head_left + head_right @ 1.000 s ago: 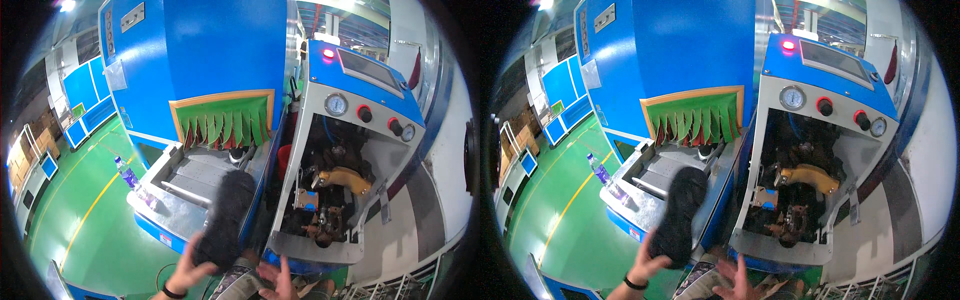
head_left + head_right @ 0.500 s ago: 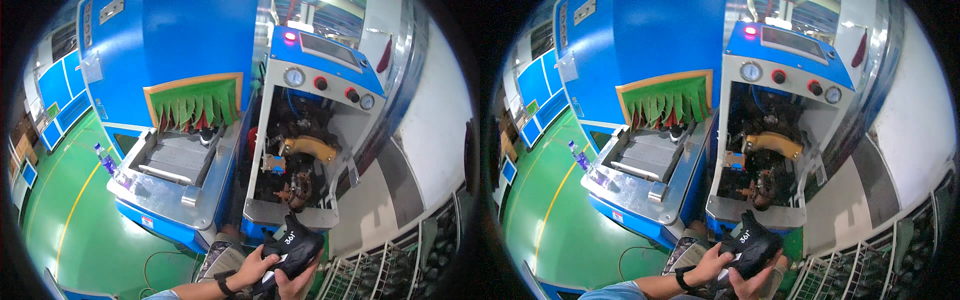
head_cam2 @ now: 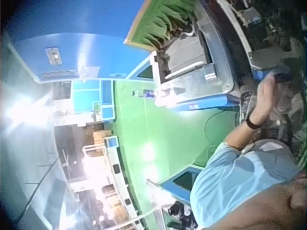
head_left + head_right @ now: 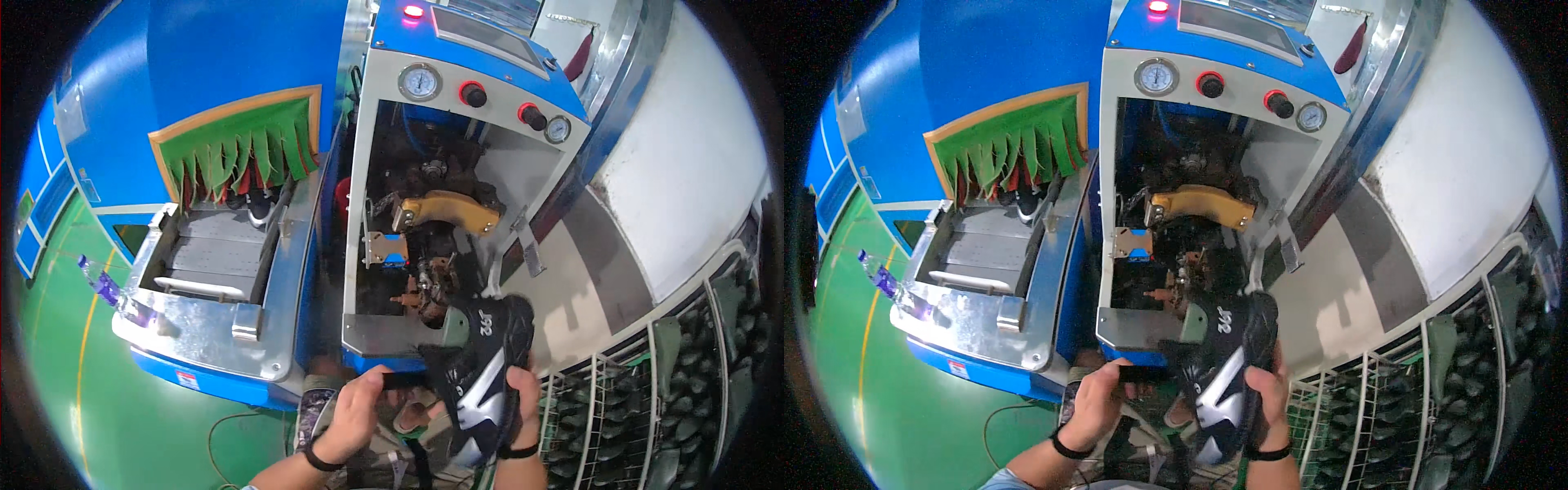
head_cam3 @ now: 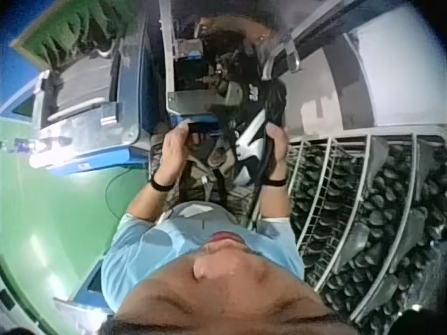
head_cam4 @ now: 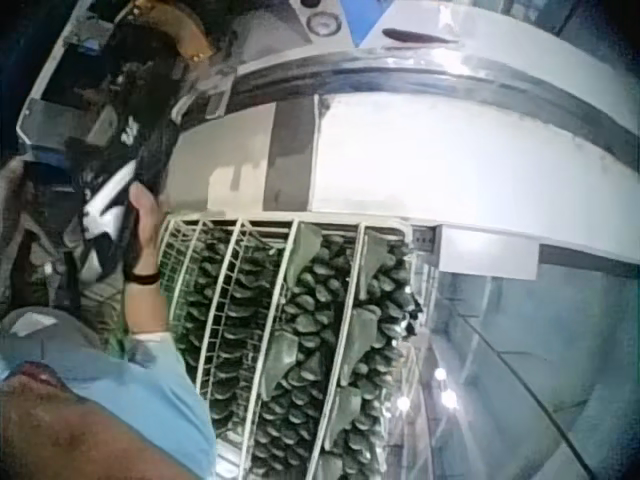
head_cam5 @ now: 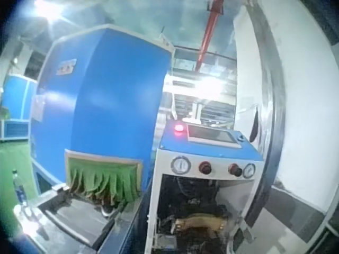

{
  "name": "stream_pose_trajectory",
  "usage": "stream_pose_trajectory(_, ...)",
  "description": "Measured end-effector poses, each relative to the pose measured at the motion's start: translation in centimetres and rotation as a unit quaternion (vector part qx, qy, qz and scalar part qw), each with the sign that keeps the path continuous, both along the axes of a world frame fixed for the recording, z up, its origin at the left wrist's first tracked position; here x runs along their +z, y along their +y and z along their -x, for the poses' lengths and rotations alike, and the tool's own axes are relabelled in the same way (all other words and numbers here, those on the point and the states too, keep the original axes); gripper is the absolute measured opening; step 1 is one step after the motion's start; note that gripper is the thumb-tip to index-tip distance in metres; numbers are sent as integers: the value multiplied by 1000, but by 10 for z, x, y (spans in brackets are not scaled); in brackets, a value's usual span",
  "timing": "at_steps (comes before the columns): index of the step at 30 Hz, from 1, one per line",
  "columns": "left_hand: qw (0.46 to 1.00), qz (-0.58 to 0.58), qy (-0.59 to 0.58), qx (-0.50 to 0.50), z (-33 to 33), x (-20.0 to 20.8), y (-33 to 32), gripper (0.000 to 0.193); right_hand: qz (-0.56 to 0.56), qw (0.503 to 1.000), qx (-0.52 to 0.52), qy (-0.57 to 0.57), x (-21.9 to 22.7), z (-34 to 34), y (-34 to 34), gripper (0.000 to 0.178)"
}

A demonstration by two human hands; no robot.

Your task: The person is placing shoes into a heat-setting machine, removing them, and then inserting shoe lasts into the shoes.

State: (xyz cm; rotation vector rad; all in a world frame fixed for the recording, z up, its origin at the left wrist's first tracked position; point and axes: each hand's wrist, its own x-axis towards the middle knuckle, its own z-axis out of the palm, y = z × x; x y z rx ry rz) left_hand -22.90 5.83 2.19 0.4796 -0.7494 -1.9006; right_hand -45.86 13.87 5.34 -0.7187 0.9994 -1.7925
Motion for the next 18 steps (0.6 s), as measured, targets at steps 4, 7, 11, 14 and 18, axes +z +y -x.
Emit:
stream_pose_trajectory(4, 897, 173, -374, -159, -14, -39, -24, 35, -9, 895, -39, 444, 90, 15, -57, 94)
stream_pose_trajectory(7, 882, 154, -399, -198, -18, -62, -16, 39, -95, 886, -28, 453, 134, 10, -102, 88)
stream_pose_trajectory(11, 838, 187, -444, -257, -7, -78, -13, 37, -197, 809, 20, 553, 144, 36, -156, 84)
stream_pose_trajectory(14, 829, 181, -441, -292, -1, -87, -13, 39, -255, 706, 70, 657, 162, 26, -184, 90)
stream_pose_trajectory(18, 820, 232, -433, -294, -9, -114, -11, 40, -272, 654, 95, 700, 140, 19, -204, 98)
